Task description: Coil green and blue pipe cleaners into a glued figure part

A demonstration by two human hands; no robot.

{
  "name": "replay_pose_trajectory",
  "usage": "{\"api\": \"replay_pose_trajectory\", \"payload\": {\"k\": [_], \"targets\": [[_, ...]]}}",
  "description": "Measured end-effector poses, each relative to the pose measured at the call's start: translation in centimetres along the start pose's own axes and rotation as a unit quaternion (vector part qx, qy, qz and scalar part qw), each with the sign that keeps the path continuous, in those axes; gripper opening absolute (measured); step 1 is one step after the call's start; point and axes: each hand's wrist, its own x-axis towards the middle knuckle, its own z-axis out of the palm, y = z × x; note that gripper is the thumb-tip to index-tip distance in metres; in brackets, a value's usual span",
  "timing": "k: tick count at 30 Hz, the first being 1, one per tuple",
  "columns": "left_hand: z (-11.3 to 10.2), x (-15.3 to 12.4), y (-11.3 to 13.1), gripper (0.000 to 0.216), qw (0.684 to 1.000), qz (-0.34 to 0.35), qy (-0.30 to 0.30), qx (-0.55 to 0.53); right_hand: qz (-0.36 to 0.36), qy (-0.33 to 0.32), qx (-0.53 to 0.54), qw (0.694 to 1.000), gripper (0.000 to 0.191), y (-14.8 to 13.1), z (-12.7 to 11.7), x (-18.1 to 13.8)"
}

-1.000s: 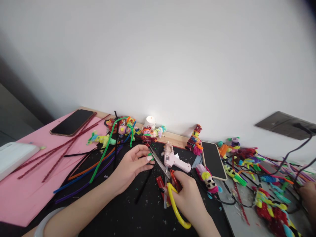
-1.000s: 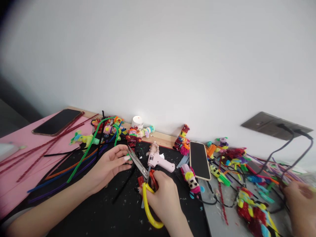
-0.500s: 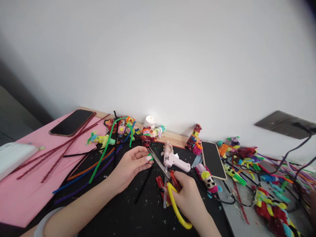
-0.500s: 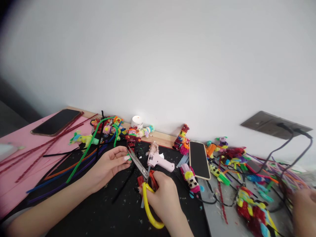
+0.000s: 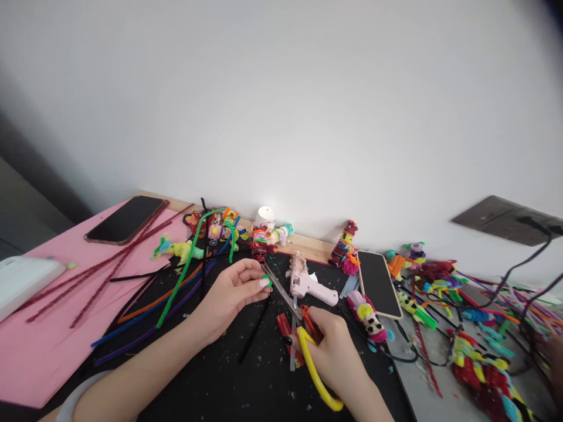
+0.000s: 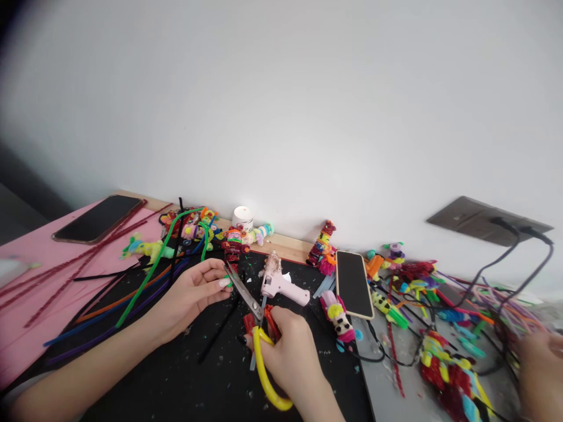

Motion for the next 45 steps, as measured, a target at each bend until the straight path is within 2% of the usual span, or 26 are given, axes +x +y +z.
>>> {"api": "replay_pose_trajectory", "payload": {"k": [17, 20, 26, 31, 37, 45], "targets": [[0.21, -0.47, 0.49, 0.027, 1.000, -0.010, -0.021, -0.019, -0.032, 0.016, 0.033, 0.999, 0.036, -0.48, 0.15, -0.24], [0.31, -0.58, 0.50, 0.025, 1.000, -0.006, -0.026, 0.008, -0.042, 0.021, 0.050, 0.998, 0.033, -0.48, 0.12, -0.17], [0.54, -0.48, 0.42, 0.018, 0.995, 0.025, -0.015, 0.095, -0.020, 0.075, 0.068, 0.995, 0.019, -0.03, -0.45, 0.15], [0.17, -0.23, 0.16, 0.015, 0.992, 0.043, -0.008, 0.118, -0.014, 0.076, 0.107, 0.991, 0.015, 0.13, -0.66, 0.08], [0.07, -0.11, 0.19, 0.020, 0.994, 0.041, 0.020, 0.098, -0.038, 0.089, 0.033, 0.995, 0.019, 0.06, -0.53, 0.00], [0.09, -0.06, 0.22, 0.018, 0.996, 0.037, 0.031, 0.076, -0.019, 0.044, -0.008, 0.999, 0.019, -0.20, -0.46, 0.15]]}}
